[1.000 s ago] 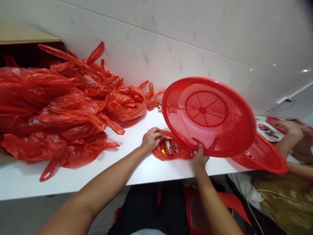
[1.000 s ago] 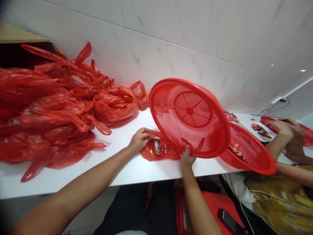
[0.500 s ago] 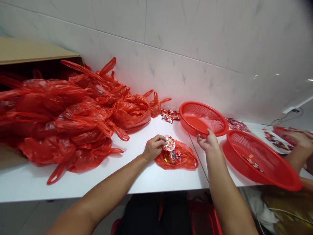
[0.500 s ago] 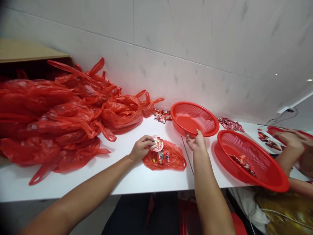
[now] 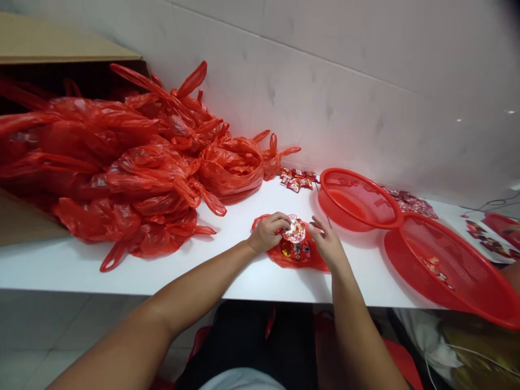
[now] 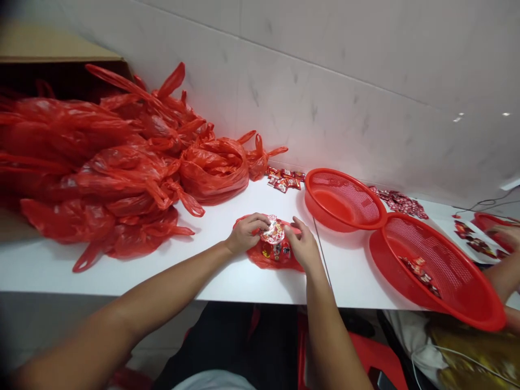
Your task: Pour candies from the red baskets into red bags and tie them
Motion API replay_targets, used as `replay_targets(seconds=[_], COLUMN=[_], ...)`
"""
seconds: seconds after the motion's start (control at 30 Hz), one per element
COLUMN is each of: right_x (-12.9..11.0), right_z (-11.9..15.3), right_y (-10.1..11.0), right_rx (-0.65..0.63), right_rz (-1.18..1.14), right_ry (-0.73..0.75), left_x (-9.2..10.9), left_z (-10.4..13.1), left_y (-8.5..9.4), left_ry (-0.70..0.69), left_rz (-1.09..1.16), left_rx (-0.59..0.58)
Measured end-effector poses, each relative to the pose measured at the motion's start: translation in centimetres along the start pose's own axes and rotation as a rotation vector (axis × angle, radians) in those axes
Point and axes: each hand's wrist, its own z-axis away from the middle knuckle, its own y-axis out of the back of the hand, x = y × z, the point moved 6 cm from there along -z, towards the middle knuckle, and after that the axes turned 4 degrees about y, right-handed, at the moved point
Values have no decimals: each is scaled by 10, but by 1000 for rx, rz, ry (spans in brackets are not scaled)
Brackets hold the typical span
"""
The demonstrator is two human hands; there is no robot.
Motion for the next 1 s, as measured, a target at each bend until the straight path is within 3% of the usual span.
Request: replay_targets(seconds=[0.07, 0.13, 0.23, 0.3, 0.43, 0.5, 0.57, 0.67, 0.73, 0.8, 0.87, 1.0], right_x=[-4, -3, -2, -5, -14, -15, -12, -6, -4, -8, -15, -20], right_z=[9, 13, 10, 7, 5, 7, 11, 15, 14, 12, 12, 21], right_y=[-20, -30, -24, -10, 19, 23, 14, -13, -27, -34, -32, -2], right_rx=[-172, -258, -189, -77, 121, 135, 48, -134, -164, -112, -45, 116], right_rz=[181, 189, 76, 28, -57, -64, -1, 201, 375, 559, 726, 971], right_ry=[49, 39, 40, 68, 138, 134, 96, 54, 63, 106, 150, 184], left_x=[3, 7, 7, 1, -20, -28, -32, -38, -43, -48, -50, -52], left_z=[1, 2, 3, 1, 0, 0, -1, -3, -3, -4, -6, -11], left_y=[0, 0, -2, 0, 16, 23, 26, 31, 35, 39, 42, 44], left_ry=[-54, -108, -84, 36, 444, 599, 687, 787, 846, 867, 848, 769], left_rz=[29, 51, -20, -165, -527, -627, -655, -645, -625, -561, -423, -108], left_rx=[27, 50, 36, 39, 76, 27, -46, -138, -188, -187, -109, 59])
